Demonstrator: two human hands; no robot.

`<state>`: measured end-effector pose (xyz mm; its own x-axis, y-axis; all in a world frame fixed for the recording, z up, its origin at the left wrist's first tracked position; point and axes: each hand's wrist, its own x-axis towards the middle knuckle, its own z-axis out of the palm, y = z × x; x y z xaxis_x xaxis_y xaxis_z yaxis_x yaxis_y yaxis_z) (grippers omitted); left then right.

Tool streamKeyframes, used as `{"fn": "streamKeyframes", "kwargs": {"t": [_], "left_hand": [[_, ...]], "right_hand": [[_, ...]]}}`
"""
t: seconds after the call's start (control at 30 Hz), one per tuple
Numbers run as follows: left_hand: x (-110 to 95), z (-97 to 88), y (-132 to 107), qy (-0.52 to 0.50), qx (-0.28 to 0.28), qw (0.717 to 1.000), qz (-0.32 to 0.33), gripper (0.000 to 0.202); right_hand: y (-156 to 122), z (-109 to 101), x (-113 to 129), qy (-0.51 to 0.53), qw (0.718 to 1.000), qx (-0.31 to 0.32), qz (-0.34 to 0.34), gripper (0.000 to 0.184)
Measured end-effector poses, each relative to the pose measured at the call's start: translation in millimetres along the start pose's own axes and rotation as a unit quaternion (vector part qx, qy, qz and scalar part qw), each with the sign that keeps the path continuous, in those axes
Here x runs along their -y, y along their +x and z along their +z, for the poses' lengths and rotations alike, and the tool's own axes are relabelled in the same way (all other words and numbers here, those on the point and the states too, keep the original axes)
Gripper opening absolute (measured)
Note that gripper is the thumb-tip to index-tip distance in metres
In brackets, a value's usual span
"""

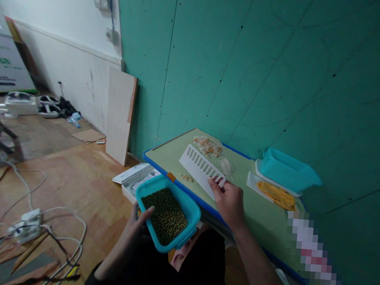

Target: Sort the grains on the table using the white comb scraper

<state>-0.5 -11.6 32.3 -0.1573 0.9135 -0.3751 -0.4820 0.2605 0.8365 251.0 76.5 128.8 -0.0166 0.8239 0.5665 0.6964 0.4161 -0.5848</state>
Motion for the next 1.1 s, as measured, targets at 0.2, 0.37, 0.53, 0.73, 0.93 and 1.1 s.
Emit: {"fn": "streamKeyframes", "kwargs": {"t": [0.2, 0.37, 0.53, 0.73, 0.93, 1.1], "left_hand": [[2.0, 0.1, 7.4, 0.012, -0.004, 1.0, -0.025, 0.09], [4.9, -1.6, 11.2, 0.017, -0.006, 0.999, -0.028, 0.092], [6.3, -3.4, 12.7, 0.026, -0.01, 0.999, -0.03, 0.091], [5.1, -4.7, 11.9, 0.035, -0.005, 0.999, -0.027, 0.091], [2.6, -2.1, 8.9, 0.032, 0.002, 0.999, -0.024, 0.092], [0.9, -1.1, 4.5, 0.025, 0.007, 1.0, -0.013, 0.097]], "right_hand": [[-0.6, 10.7, 5.1, 0.003, 1.0, 0.021, -0.005, 0.048], [1.8, 12.6, 5.0, -0.012, 0.999, 0.028, -0.014, 0.048], [2.1, 13.4, 3.4, -0.019, 0.999, 0.03, -0.017, 0.047], [1.5, 14.3, 3.8, -0.026, 0.999, 0.028, -0.018, 0.049], [1.0, 14.7, 9.4, -0.005, 0.999, 0.045, -0.027, 0.05], [-0.3, 13.8, 13.5, 0.009, 0.997, 0.07, -0.038, 0.044]]}}
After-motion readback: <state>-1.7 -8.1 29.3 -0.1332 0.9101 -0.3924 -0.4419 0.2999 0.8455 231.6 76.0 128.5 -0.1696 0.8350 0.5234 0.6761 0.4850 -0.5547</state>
